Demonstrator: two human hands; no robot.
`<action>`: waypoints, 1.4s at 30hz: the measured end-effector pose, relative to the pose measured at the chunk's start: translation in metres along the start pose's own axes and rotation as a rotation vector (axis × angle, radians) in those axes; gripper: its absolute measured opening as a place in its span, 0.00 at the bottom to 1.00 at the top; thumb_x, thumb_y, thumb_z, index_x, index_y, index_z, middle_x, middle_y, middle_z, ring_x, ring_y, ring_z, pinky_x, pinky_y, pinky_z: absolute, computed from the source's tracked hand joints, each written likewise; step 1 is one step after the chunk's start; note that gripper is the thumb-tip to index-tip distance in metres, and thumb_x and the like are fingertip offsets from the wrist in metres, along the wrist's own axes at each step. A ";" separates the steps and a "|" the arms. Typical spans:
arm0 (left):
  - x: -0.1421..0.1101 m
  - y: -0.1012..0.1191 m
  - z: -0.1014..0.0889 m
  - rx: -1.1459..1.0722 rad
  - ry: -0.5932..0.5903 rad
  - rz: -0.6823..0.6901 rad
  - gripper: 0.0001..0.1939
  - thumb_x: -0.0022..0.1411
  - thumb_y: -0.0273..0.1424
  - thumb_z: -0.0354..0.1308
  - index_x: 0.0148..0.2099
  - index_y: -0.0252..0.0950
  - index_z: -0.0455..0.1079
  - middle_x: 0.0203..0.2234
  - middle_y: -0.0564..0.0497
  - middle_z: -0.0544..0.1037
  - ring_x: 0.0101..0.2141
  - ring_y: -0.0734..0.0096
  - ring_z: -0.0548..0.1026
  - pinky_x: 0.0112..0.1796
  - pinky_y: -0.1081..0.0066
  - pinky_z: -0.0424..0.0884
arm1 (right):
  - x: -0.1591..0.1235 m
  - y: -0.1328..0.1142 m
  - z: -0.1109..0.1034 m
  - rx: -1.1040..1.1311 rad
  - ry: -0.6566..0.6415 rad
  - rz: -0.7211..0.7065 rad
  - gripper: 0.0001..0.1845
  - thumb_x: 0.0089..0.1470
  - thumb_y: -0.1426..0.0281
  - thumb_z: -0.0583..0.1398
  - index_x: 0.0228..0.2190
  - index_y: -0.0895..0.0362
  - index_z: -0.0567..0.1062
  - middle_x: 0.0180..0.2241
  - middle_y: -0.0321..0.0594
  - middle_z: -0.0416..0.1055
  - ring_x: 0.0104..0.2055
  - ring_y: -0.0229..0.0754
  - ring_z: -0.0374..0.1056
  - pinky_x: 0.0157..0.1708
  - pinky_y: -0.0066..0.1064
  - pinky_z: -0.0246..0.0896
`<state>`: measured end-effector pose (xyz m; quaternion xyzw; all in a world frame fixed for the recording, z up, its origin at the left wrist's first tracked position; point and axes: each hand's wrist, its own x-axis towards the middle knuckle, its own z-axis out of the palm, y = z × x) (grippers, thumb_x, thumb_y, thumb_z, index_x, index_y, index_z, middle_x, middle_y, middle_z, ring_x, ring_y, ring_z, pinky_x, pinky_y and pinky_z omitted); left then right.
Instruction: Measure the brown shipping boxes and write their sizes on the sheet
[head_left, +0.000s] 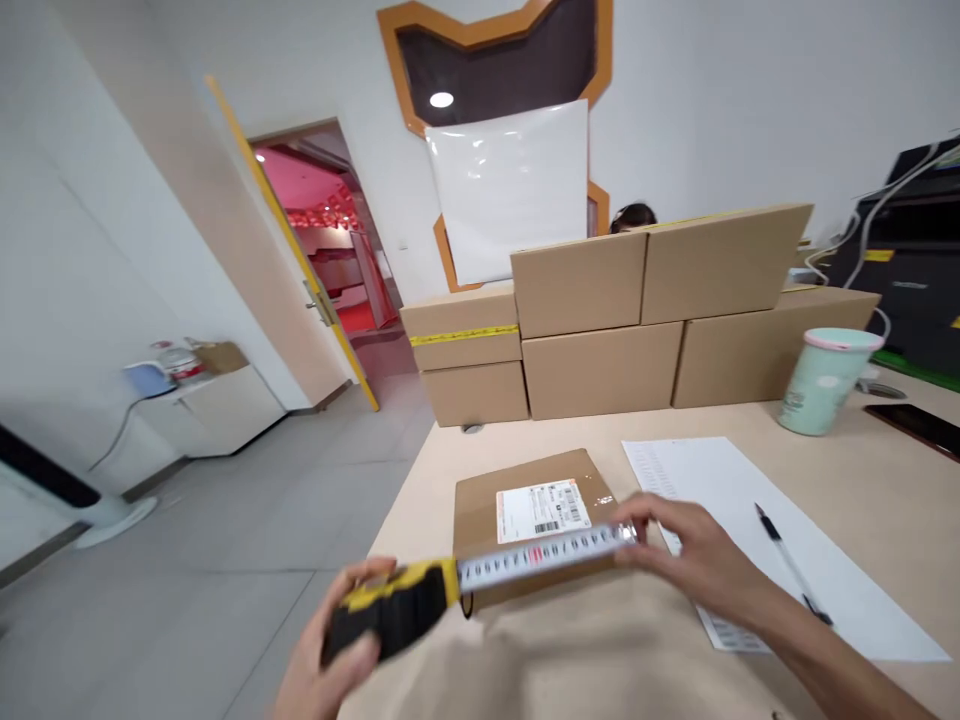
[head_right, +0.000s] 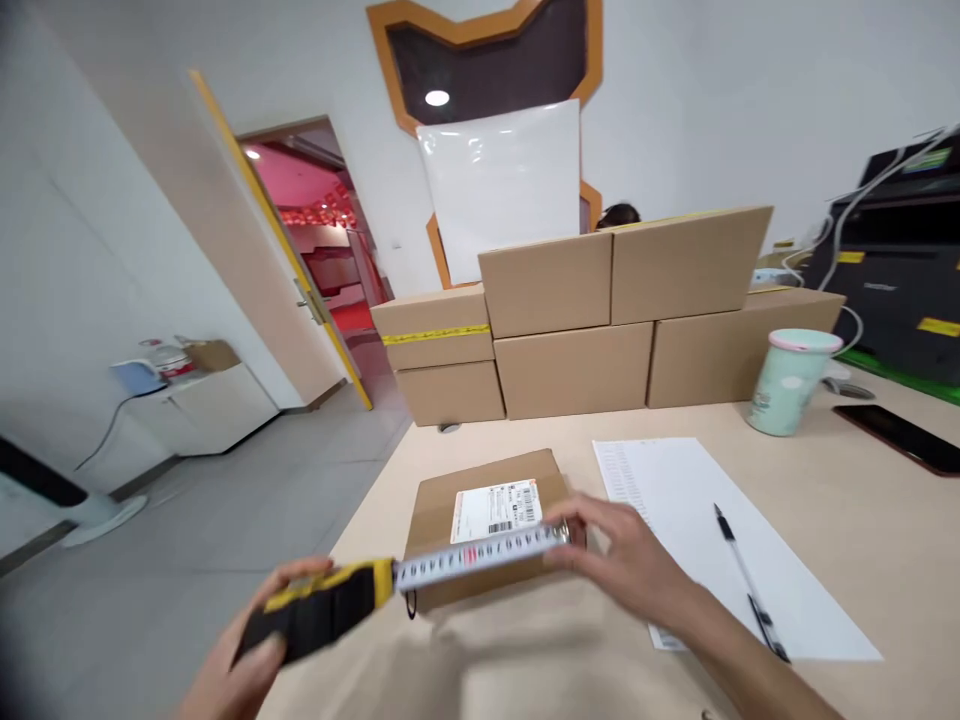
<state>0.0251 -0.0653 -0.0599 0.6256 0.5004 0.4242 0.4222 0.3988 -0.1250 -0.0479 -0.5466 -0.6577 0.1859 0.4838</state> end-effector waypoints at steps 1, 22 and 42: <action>0.013 0.011 0.002 -0.026 -0.013 -0.004 0.34 0.47 0.57 0.61 0.49 0.38 0.69 0.37 0.49 0.78 0.36 0.57 0.76 0.37 0.62 0.75 | 0.011 0.006 0.000 0.035 -0.049 0.021 0.11 0.52 0.60 0.64 0.37 0.49 0.80 0.32 0.36 0.78 0.33 0.42 0.72 0.35 0.32 0.68; 0.067 -0.008 -0.030 -0.217 0.192 -0.156 0.29 0.45 0.53 0.67 0.39 0.33 0.74 0.27 0.50 0.76 0.26 0.71 0.70 0.25 0.74 0.67 | 0.047 0.095 0.005 0.085 -0.138 0.162 0.17 0.53 0.53 0.62 0.35 0.52 0.80 0.35 0.41 0.73 0.36 0.44 0.68 0.38 0.37 0.65; 0.076 -0.042 -0.028 -0.417 0.292 -0.214 0.30 0.41 0.58 0.67 0.30 0.34 0.71 0.20 0.51 0.75 0.19 0.72 0.70 0.19 0.75 0.63 | 0.025 0.096 0.018 -0.040 -0.085 0.162 0.20 0.57 0.51 0.57 0.42 0.46 0.82 0.48 0.42 0.69 0.48 0.47 0.69 0.46 0.36 0.67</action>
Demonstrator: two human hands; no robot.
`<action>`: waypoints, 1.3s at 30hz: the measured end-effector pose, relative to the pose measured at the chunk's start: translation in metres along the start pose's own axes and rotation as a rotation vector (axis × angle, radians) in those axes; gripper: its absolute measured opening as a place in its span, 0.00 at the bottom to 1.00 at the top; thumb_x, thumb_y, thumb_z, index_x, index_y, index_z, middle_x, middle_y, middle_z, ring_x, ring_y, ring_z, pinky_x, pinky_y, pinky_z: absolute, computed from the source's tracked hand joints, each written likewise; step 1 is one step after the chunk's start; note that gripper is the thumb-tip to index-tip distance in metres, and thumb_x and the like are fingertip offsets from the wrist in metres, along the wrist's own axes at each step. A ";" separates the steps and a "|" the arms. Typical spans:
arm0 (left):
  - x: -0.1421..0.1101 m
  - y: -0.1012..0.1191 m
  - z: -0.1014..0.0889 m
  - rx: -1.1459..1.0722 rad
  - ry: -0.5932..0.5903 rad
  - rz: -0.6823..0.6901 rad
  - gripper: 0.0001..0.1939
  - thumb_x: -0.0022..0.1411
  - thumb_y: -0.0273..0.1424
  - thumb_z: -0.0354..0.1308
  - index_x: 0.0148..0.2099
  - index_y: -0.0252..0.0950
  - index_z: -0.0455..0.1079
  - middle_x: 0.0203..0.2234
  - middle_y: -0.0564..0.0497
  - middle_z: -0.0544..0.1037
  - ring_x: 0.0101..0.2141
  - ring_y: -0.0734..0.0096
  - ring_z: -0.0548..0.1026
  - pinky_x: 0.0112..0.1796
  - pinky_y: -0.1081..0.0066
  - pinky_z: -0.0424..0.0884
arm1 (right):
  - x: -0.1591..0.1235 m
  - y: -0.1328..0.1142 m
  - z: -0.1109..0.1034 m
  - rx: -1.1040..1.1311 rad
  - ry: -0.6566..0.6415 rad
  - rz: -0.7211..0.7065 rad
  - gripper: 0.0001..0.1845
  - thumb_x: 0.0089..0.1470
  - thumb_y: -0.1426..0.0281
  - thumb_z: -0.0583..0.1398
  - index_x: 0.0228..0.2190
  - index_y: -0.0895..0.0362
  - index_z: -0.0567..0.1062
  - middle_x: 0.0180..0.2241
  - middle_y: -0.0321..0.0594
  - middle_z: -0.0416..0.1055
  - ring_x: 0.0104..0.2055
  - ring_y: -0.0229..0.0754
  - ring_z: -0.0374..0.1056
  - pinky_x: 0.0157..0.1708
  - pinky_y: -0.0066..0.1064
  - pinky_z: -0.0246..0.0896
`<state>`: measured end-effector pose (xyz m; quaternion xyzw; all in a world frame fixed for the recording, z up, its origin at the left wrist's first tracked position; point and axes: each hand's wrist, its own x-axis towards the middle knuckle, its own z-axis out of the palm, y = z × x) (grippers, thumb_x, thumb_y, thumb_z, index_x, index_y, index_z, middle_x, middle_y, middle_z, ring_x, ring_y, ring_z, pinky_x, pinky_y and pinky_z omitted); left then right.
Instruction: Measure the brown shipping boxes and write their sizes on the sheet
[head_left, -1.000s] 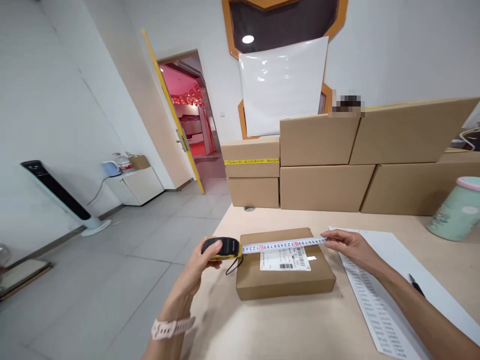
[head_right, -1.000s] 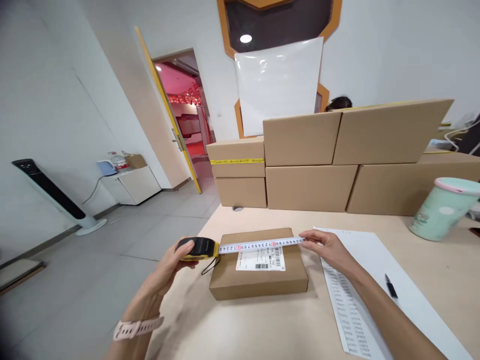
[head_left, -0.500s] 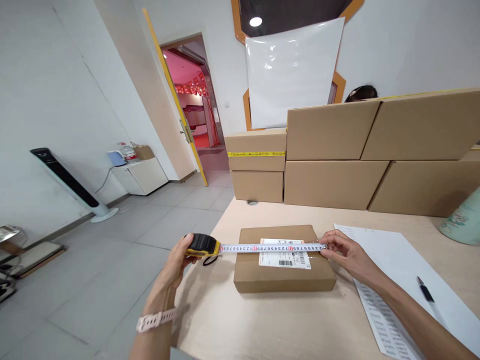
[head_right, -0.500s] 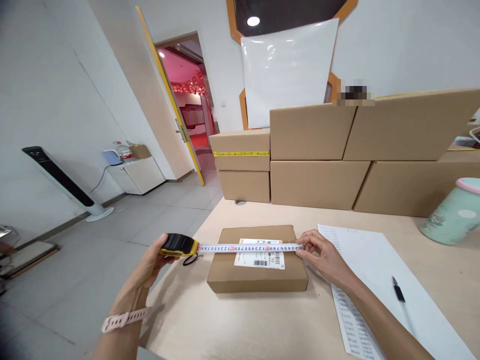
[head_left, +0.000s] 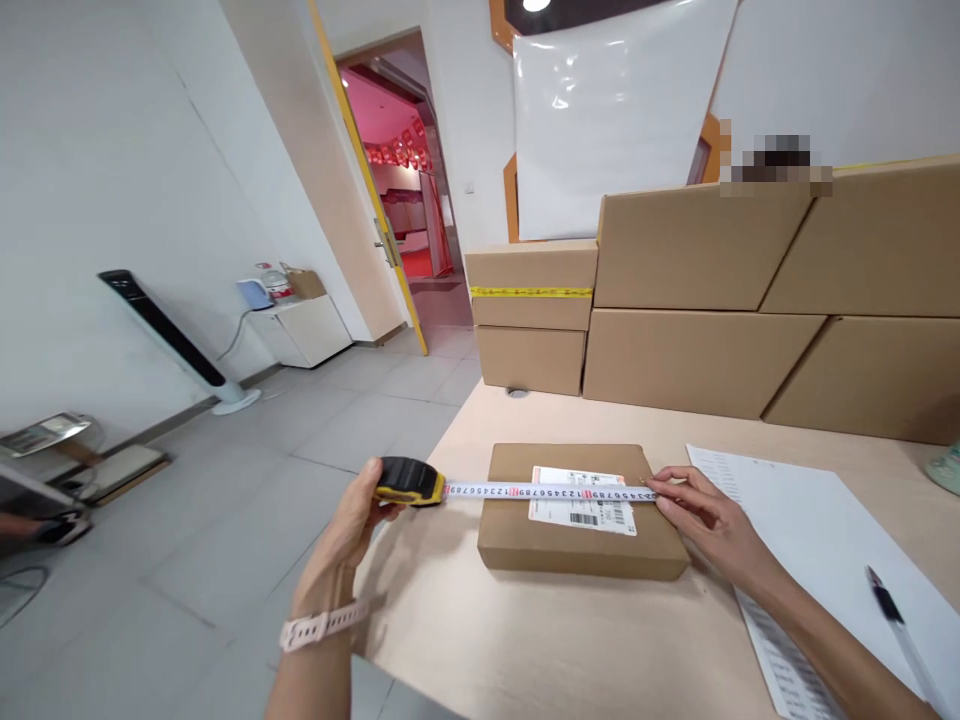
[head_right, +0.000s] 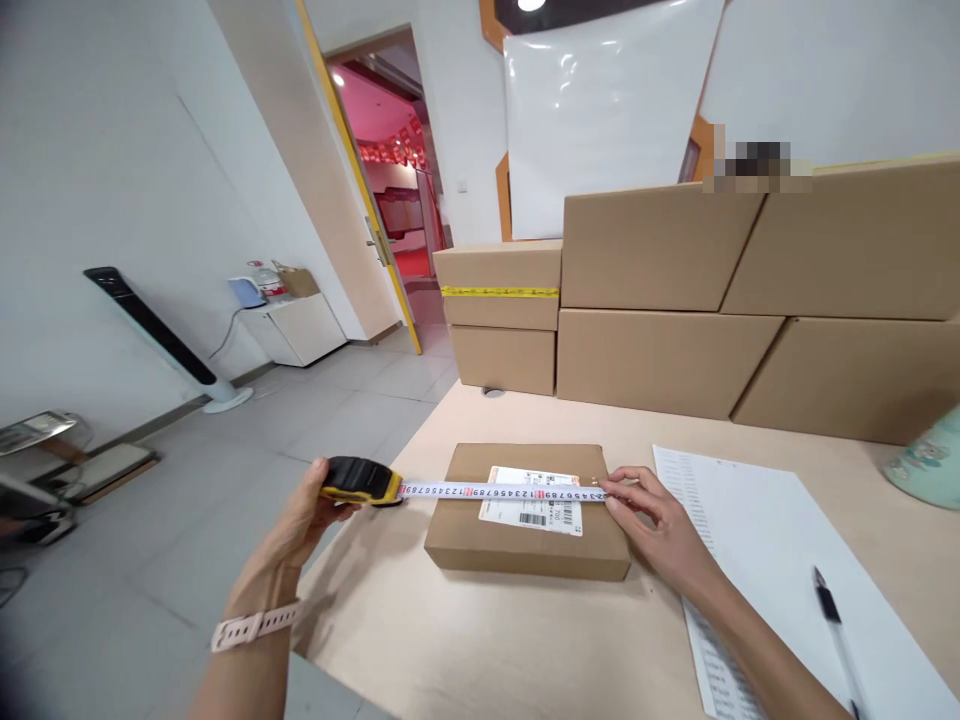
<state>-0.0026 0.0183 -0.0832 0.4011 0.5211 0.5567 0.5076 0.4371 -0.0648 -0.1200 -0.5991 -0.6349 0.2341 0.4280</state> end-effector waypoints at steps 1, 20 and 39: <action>-0.002 0.000 0.001 -0.011 -0.011 -0.005 0.31 0.41 0.58 0.67 0.31 0.33 0.72 0.20 0.51 0.76 0.19 0.72 0.70 0.19 0.75 0.63 | -0.001 0.001 0.001 -0.019 0.013 -0.016 0.19 0.58 0.51 0.57 0.42 0.46 0.82 0.49 0.42 0.69 0.49 0.47 0.68 0.47 0.36 0.66; -0.020 -0.027 0.039 -0.263 -0.313 0.061 0.26 0.43 0.37 0.76 0.43 0.37 0.71 0.34 0.50 0.79 0.33 0.67 0.77 0.34 0.70 0.74 | -0.003 0.010 0.003 0.020 0.055 0.119 0.24 0.52 0.47 0.57 0.36 0.49 0.83 0.52 0.42 0.70 0.56 0.55 0.64 0.48 0.40 0.66; -0.018 -0.040 0.039 -0.353 -0.364 0.028 0.23 0.54 0.38 0.70 0.49 0.42 0.66 0.39 0.53 0.80 0.38 0.64 0.80 0.44 0.52 0.77 | 0.002 -0.010 0.025 0.512 0.239 0.555 0.23 0.41 0.53 0.68 0.38 0.52 0.78 0.42 0.43 0.79 0.41 0.53 0.76 0.29 0.33 0.74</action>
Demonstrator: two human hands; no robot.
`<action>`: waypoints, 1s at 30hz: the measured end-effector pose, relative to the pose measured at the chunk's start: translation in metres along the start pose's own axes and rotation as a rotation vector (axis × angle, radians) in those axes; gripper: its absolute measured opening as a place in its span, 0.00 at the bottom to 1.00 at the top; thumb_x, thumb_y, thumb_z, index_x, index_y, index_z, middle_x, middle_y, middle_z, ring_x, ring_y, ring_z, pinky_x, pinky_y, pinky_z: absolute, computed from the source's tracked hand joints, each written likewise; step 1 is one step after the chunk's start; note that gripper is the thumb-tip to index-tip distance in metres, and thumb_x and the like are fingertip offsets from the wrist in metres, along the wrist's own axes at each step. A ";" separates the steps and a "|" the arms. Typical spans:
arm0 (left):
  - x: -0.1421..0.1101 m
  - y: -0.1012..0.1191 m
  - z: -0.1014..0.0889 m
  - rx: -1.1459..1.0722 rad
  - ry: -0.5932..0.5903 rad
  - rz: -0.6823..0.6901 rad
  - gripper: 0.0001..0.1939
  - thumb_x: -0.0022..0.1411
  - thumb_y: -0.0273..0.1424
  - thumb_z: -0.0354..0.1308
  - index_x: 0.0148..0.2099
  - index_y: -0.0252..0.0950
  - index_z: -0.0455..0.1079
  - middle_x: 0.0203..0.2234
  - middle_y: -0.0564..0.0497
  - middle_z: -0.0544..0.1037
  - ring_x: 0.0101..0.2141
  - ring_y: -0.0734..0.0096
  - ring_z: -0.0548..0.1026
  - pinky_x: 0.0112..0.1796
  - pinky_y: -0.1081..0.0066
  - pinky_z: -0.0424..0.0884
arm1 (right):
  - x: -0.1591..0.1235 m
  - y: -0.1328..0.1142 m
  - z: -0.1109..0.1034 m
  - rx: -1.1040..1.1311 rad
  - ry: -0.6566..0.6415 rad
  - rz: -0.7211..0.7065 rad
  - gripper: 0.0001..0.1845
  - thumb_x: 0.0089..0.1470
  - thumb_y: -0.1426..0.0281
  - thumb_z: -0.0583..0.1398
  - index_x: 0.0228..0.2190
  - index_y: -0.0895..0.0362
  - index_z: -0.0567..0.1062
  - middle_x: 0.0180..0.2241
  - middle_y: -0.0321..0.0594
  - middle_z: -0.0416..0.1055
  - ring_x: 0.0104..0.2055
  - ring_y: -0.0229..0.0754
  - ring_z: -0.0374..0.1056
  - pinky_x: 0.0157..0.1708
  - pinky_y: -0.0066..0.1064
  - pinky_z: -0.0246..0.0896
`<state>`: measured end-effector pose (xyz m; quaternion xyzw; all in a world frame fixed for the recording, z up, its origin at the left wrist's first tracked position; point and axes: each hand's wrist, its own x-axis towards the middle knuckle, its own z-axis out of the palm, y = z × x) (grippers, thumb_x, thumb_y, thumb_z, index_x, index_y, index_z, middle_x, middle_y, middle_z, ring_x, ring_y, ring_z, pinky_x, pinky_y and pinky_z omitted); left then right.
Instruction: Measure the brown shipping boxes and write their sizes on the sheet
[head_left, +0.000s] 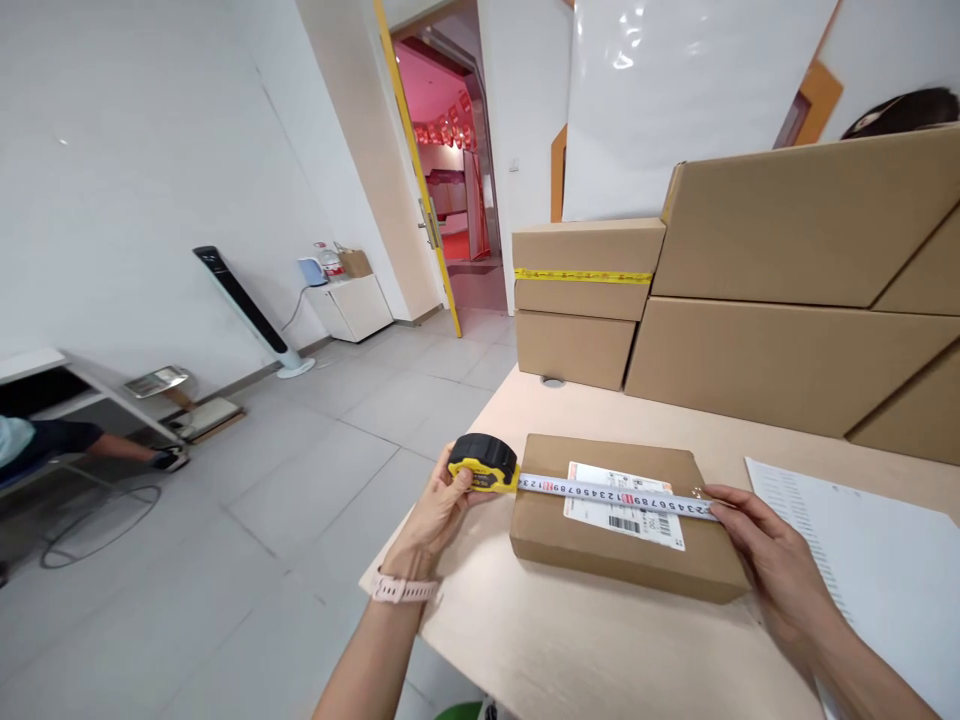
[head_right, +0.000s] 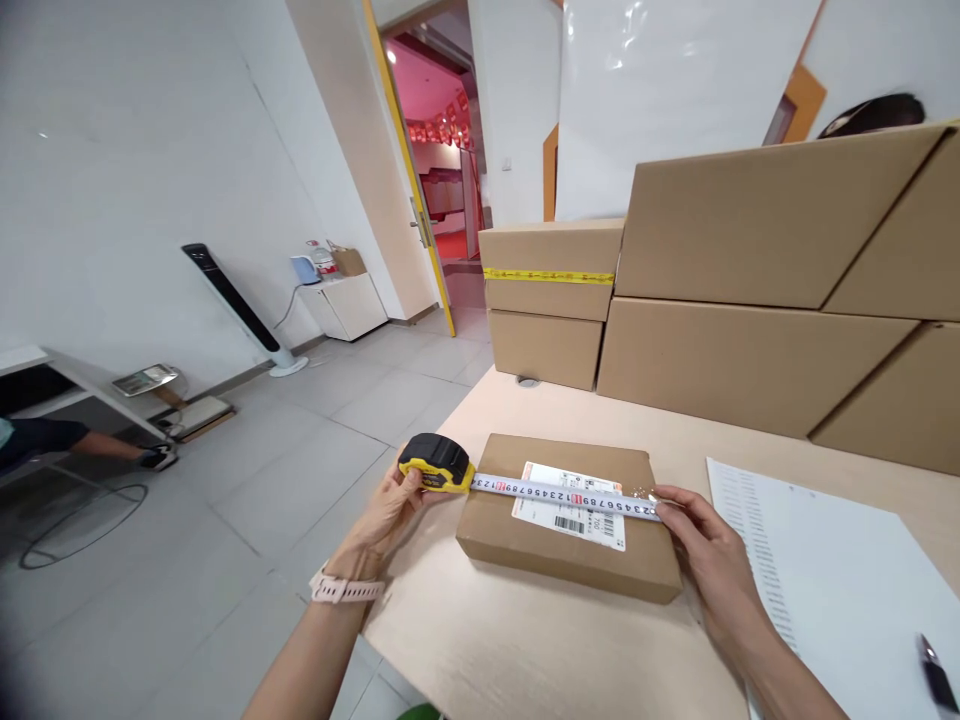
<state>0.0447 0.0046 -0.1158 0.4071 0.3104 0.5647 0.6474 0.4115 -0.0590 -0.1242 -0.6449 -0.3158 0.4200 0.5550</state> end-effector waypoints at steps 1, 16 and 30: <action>0.000 0.000 0.000 0.000 0.000 0.000 0.23 0.54 0.38 0.70 0.49 0.42 0.66 0.39 0.52 0.80 0.38 0.64 0.80 0.44 0.52 0.77 | -0.001 -0.001 0.001 -0.009 0.005 -0.005 0.24 0.42 0.53 0.67 0.39 0.52 0.78 0.41 0.43 0.79 0.40 0.52 0.76 0.29 0.33 0.74; -0.003 0.002 0.001 -0.001 -0.012 0.026 0.24 0.51 0.39 0.71 0.48 0.40 0.69 0.40 0.50 0.78 0.40 0.61 0.79 0.45 0.51 0.77 | -0.001 -0.008 0.004 0.005 0.017 0.057 0.38 0.35 0.52 0.69 0.51 0.47 0.74 0.58 0.41 0.70 0.60 0.57 0.64 0.38 0.31 0.75; -0.005 0.003 -0.005 0.008 -0.014 0.025 0.22 0.55 0.38 0.69 0.49 0.40 0.68 0.41 0.50 0.78 0.41 0.60 0.79 0.44 0.52 0.77 | -0.005 -0.014 0.005 0.000 0.028 0.072 0.35 0.34 0.54 0.69 0.47 0.47 0.75 0.58 0.40 0.70 0.61 0.54 0.62 0.39 0.25 0.72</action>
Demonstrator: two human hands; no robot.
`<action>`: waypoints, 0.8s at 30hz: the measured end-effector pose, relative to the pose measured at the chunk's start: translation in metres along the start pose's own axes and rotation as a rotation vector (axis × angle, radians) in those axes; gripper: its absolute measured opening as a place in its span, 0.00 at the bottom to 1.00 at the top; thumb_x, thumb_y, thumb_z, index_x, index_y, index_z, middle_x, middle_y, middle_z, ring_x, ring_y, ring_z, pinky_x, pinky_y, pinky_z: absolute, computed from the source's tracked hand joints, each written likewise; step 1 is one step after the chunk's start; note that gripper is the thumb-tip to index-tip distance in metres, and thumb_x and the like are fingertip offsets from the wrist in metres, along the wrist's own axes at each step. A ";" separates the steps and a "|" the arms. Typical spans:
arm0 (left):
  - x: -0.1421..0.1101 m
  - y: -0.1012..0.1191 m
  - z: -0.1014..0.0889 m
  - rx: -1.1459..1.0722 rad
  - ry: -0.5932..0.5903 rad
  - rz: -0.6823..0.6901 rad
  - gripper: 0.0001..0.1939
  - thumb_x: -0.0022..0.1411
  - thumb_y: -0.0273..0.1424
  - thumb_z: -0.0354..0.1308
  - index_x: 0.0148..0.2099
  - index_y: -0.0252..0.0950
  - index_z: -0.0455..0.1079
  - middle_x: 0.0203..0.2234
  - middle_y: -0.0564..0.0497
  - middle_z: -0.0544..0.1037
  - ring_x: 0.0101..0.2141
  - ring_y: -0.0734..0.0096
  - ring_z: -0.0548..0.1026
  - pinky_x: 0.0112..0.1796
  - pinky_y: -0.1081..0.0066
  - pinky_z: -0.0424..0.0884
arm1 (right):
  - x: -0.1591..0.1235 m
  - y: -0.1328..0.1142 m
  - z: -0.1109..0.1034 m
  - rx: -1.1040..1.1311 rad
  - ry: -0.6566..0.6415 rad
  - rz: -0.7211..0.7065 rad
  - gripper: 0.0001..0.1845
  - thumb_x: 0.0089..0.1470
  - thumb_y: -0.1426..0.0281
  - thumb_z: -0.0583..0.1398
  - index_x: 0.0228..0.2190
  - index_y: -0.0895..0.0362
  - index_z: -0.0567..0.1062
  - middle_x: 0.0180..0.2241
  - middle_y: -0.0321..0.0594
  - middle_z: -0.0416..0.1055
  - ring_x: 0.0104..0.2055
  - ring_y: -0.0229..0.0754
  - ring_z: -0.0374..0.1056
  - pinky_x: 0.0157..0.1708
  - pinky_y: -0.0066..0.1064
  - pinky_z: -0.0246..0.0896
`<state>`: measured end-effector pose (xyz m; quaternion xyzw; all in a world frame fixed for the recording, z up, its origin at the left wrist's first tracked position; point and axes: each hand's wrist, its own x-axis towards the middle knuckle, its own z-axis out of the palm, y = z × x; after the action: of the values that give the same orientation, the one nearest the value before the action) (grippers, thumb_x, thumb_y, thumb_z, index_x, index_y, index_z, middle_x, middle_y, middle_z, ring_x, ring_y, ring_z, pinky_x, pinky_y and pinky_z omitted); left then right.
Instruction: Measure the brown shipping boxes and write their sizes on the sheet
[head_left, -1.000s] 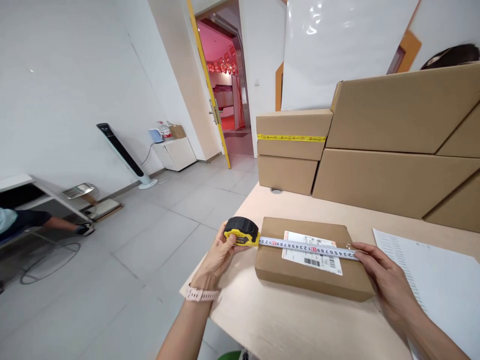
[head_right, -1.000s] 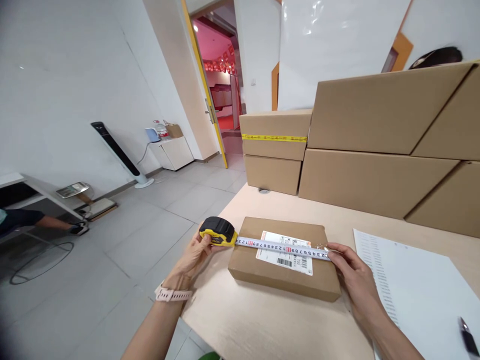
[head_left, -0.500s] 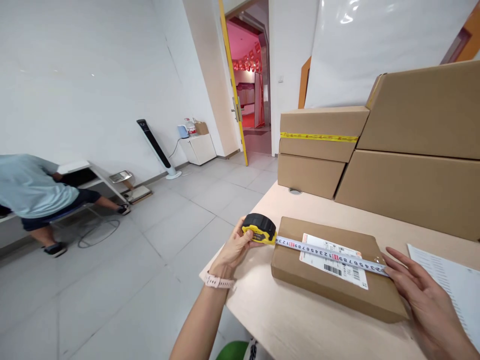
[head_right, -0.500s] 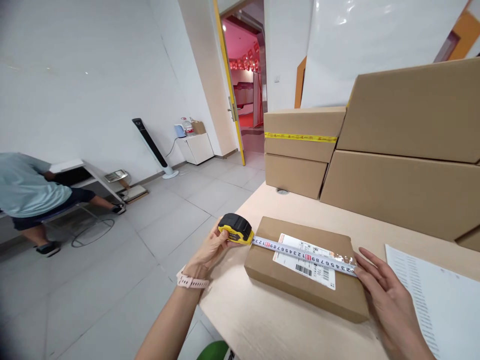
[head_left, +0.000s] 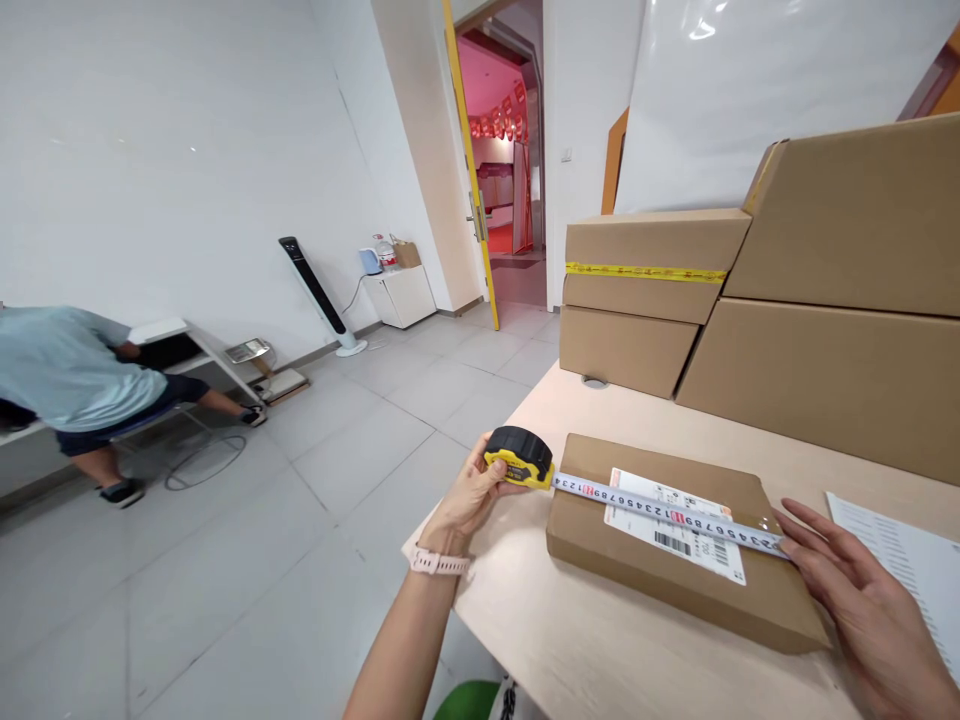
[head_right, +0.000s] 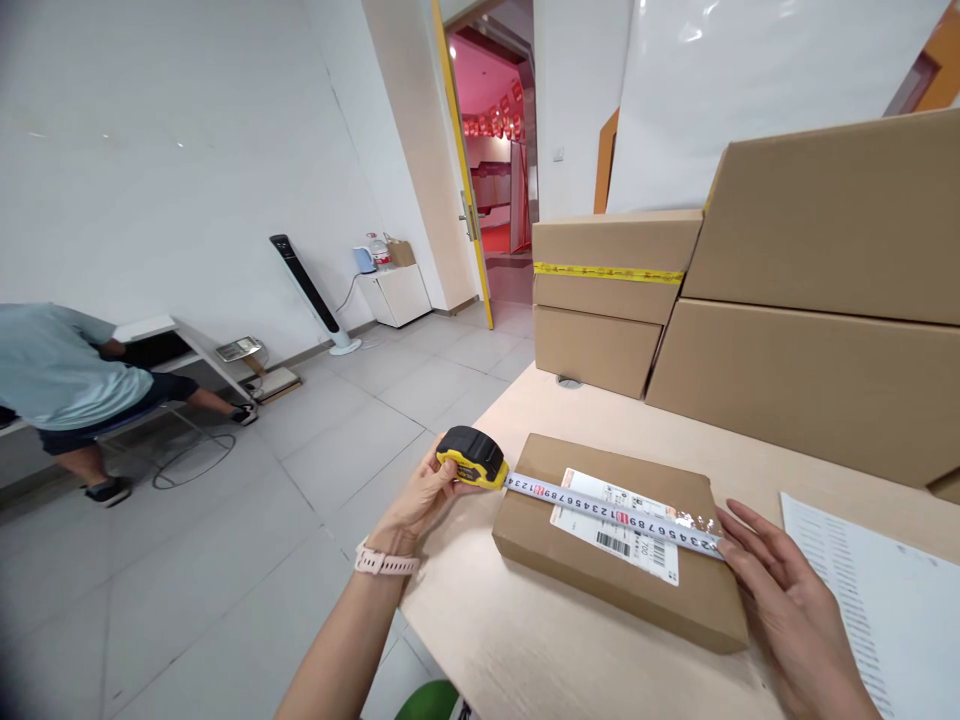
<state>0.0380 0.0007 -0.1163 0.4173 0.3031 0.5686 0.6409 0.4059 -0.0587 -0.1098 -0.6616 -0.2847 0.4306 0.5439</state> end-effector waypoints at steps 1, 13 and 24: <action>0.000 0.000 0.000 0.001 -0.003 -0.001 0.22 0.55 0.38 0.69 0.49 0.40 0.68 0.41 0.50 0.78 0.41 0.60 0.79 0.45 0.52 0.77 | 0.000 0.000 0.000 -0.001 -0.004 0.002 0.35 0.34 0.54 0.69 0.47 0.47 0.75 0.59 0.40 0.70 0.61 0.53 0.62 0.39 0.25 0.72; 0.002 -0.001 -0.003 -0.012 0.016 -0.015 0.26 0.52 0.38 0.71 0.50 0.38 0.67 0.40 0.49 0.79 0.36 0.62 0.80 0.37 0.59 0.80 | 0.006 0.007 -0.003 -0.016 0.004 -0.037 0.35 0.31 0.54 0.71 0.45 0.46 0.77 0.56 0.34 0.73 0.62 0.49 0.62 0.42 0.19 0.70; 0.000 0.000 -0.001 -0.004 0.034 -0.024 0.26 0.52 0.38 0.71 0.50 0.38 0.67 0.39 0.48 0.80 0.36 0.61 0.81 0.35 0.61 0.80 | 0.010 0.012 -0.007 -0.047 0.001 -0.047 0.34 0.31 0.53 0.70 0.45 0.44 0.77 0.57 0.33 0.72 0.62 0.47 0.62 0.52 0.23 0.61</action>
<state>0.0367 0.0015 -0.1164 0.4026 0.3177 0.5683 0.6434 0.4153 -0.0562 -0.1242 -0.6674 -0.3100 0.4107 0.5383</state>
